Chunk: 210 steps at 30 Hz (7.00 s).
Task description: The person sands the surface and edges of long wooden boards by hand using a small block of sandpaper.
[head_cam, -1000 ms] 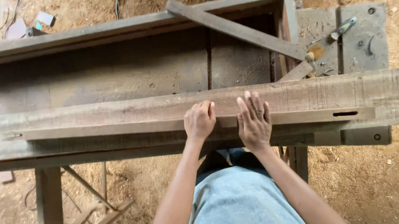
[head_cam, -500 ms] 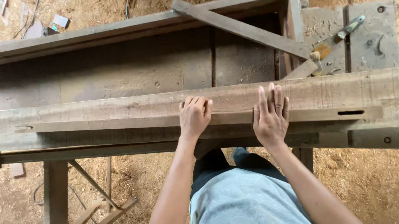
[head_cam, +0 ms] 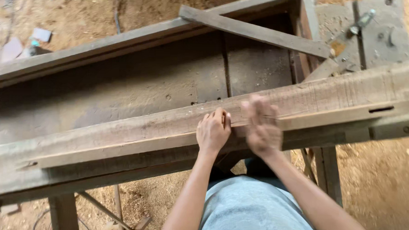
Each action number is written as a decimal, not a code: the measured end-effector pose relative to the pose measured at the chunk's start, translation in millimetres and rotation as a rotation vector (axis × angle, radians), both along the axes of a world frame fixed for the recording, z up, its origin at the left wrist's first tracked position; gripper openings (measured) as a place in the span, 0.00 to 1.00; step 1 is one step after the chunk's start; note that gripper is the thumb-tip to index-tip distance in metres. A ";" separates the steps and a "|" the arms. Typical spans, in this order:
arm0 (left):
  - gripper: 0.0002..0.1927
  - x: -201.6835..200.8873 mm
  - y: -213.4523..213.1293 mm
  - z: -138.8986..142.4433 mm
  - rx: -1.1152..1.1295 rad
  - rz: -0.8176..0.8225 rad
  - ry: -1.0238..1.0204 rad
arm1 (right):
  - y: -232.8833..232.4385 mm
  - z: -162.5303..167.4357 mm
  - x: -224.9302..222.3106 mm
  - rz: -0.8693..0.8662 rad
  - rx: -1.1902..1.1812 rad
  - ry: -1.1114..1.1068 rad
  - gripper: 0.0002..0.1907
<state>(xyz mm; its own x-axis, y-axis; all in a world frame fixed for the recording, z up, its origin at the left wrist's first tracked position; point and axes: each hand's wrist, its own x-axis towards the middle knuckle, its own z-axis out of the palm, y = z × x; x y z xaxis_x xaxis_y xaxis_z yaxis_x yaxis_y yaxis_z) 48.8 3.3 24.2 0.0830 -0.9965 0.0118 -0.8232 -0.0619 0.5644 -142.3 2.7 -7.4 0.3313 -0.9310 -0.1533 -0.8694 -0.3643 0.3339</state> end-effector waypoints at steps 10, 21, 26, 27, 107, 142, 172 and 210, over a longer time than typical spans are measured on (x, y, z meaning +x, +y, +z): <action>0.08 -0.9 1.3 -9.0 0.042 -0.014 -0.030 | -0.9 10.2 10.4 -0.030 -0.177 -0.645 0.30; 0.11 26.1 2.8 -13.0 -0.029 0.145 -0.105 | -22.8 7.6 -9.5 -0.065 0.100 -0.613 0.31; 0.11 25.2 -3.9 -9.0 -0.072 0.119 -0.130 | -35.3 16.3 -18.9 -0.088 0.090 -0.560 0.31; 0.11 25.0 -3.4 -8.1 -0.064 0.120 -0.114 | -33.7 16.5 -19.4 -0.151 0.096 -0.506 0.31; 0.05 46.3 2.0 -11.4 -0.049 -0.135 0.125 | -13.8 4.4 54.3 0.001 0.089 -0.586 0.37; 0.07 30.7 0.3 -6.9 -0.084 0.098 -0.022 | -17.8 15.5 37.3 0.068 0.098 -0.604 0.32; 0.05 32.7 1.1 -9.0 -0.114 0.107 -0.016 | -23.9 19.9 36.0 0.108 0.250 -0.545 0.32; 0.11 47.2 24.2 -7.0 -0.162 0.005 -0.106 | -8.0 11.0 31.8 0.063 0.111 0.119 0.31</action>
